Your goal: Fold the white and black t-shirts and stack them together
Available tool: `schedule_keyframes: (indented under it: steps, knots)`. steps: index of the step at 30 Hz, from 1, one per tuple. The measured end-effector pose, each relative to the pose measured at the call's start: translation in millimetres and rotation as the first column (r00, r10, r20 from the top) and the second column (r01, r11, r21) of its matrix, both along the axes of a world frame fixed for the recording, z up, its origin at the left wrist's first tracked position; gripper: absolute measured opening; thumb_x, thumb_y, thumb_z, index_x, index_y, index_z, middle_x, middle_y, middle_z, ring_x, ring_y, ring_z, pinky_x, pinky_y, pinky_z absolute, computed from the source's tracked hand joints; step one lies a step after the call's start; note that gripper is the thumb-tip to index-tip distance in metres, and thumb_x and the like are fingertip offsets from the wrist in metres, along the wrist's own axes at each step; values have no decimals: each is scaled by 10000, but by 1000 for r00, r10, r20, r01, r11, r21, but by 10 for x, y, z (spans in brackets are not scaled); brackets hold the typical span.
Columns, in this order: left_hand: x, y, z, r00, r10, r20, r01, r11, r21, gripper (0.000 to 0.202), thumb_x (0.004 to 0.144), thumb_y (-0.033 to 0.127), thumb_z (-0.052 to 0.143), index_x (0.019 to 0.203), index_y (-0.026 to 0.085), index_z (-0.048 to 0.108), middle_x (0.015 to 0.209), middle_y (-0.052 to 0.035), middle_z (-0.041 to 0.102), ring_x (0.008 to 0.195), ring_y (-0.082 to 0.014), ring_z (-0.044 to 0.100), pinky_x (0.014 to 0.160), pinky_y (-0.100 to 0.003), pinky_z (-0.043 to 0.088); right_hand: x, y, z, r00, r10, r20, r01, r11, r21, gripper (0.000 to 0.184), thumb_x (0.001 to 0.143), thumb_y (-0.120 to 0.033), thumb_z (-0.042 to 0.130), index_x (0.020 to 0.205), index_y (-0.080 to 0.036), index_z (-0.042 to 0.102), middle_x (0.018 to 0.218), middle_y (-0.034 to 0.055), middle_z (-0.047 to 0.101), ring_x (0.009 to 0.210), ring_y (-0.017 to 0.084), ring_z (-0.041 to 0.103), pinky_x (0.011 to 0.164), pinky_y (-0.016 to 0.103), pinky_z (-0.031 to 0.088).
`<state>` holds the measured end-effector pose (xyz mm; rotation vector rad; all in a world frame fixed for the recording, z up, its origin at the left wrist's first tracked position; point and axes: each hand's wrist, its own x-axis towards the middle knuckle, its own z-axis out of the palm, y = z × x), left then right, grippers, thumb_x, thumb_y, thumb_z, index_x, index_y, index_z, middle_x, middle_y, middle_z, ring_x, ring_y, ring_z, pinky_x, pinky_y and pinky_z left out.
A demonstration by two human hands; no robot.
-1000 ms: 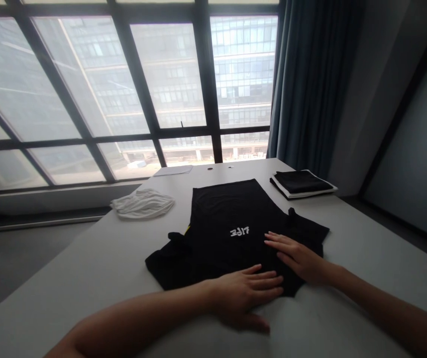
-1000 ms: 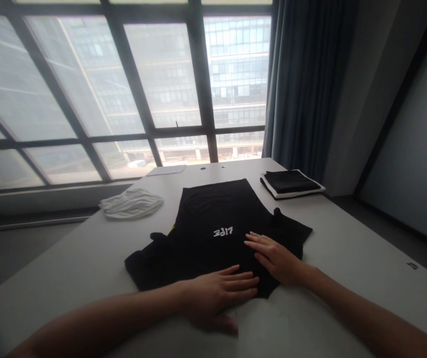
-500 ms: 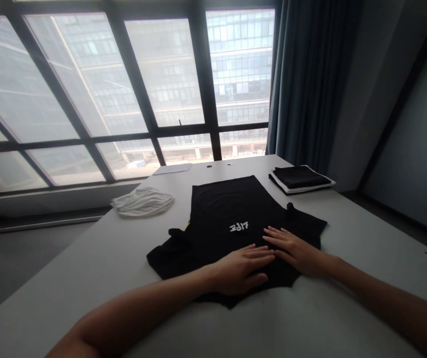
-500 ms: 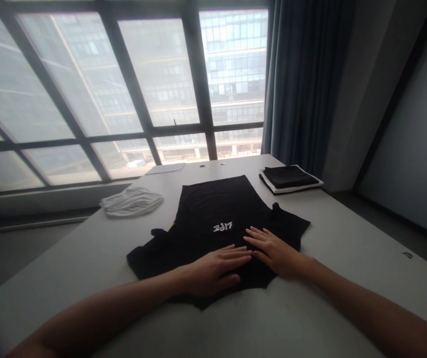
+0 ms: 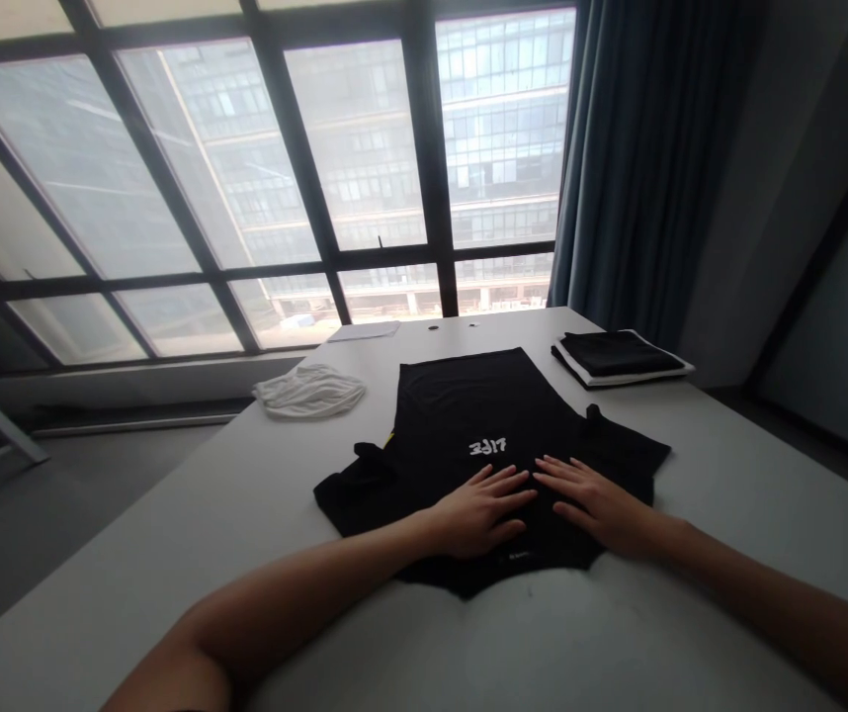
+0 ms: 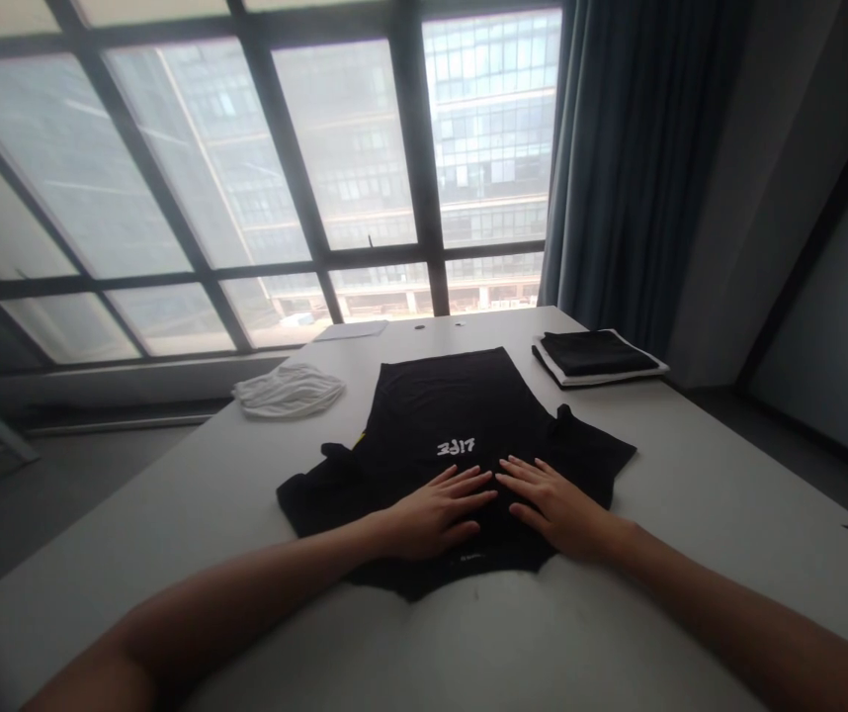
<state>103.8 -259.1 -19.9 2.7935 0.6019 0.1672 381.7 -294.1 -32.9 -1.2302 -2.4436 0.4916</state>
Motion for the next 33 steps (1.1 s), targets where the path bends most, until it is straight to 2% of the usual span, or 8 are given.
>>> schedule_keyframes:
  steps: [4,9,19,22,26,28,33]
  knots:
    - [-4,15,-8,1000,-8,4,8,1000,2,587,1048,488,426,1586,281,316,1663,-62,210,1541,-268,166,1243,-527,135,-16,28,-10,999,-50,-20,51,997,52,535,1035,-476,432,1545,-317,400,1630,39,327,1525,259,226,1238,535,179]
    - [-14,21,-18,1000,-10,13,10,1000,6,587,1040,473,453,1583,292,321,1663,-48,216,1540,-275,168,1244,-520,140,3,58,-72,997,-34,73,35,999,-21,573,1027,-515,426,1556,-301,378,1642,47,288,1530,276,201,1239,546,161]
    - [-9,0,5,1000,3,19,-3,1000,-8,583,1036,458,463,1584,320,316,1657,-34,242,1534,-271,199,1243,-516,154,84,89,-183,971,-192,141,190,981,29,629,1021,-530,420,1561,-212,374,1641,86,275,1528,274,206,1243,520,181]
    - [-16,-2,5,1000,2,17,-2,1000,-2,586,1035,459,462,1585,315,315,1659,-42,233,1534,-274,197,1241,-521,159,41,45,-126,981,-156,111,153,988,35,591,1024,-486,442,1553,-227,393,1639,74,286,1532,264,196,1249,515,166]
    - [-20,3,-4,1000,-5,24,5,1000,17,609,1023,441,493,1587,301,311,1659,-54,222,1532,-285,194,1239,-533,158,-66,-42,-23,998,39,46,-39,999,-9,574,1028,-467,459,1565,-293,357,1650,22,262,1533,234,191,1262,470,148]
    - [-19,6,-5,1000,-9,25,9,1000,19,625,1016,431,508,1591,304,298,1662,-54,213,1531,-288,199,1237,-536,165,-99,-62,-3,996,89,29,-88,995,-40,585,1026,-483,461,1571,-311,334,1651,18,256,1531,241,201,1263,472,138]
    - [-16,1,3,1000,1,17,-1,1000,14,602,1021,440,495,1582,307,323,1658,-51,230,1528,-288,209,1236,-534,170,-29,-8,-75,997,-6,82,12,997,-71,623,1022,-553,425,1581,-314,291,1660,27,213,1536,272,173,1254,521,120]
